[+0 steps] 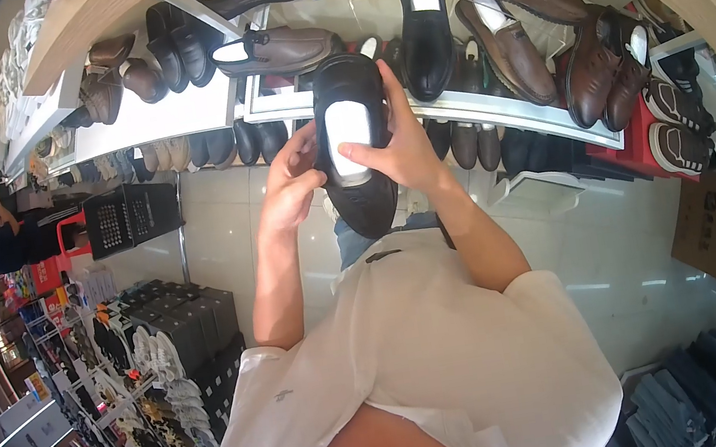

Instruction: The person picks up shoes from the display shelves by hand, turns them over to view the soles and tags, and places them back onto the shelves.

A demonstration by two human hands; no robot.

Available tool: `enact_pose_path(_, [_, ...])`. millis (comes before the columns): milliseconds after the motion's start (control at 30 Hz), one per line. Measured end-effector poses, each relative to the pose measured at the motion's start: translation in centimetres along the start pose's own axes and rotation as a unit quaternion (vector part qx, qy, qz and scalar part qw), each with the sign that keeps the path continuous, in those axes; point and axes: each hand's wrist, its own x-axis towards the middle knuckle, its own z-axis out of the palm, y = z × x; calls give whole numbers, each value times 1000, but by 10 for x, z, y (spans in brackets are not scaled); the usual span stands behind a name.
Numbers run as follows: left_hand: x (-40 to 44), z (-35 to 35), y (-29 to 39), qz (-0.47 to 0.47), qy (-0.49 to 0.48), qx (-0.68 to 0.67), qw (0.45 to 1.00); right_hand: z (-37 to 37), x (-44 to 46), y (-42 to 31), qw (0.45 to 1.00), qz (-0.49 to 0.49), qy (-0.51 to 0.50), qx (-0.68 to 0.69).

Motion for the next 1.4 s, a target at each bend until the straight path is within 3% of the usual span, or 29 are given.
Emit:
enact_pose_path(100, [3,5,-11,25,25,47,998,8,-4,-4,997,-40,25,-57])
enact_pose_path(200, [4,13,-16,47,63,110,991,7,-5,-11,994,-6,46,-97])
enact_pose_path(300, [2,17,-15,45,113,270,955,-1,-4,-13,996,31,35,-82])
enact_pose_path(600, [-1,3,-6,2,46,207,977,-9,-1,-4,998,61,27,-4])
enact_pose_path(1000, [3,7,-6,-25,55,209,976,-10,0,0,995,87,41,27])
enact_pose_path(1333, [2,16,-13,-6,56,192,980,-6,-3,-6,992,100,78,22])
enact_pose_path(1400, [-1,23,-14,36,69,257,963,-6,-3,-6,990,105,87,29])
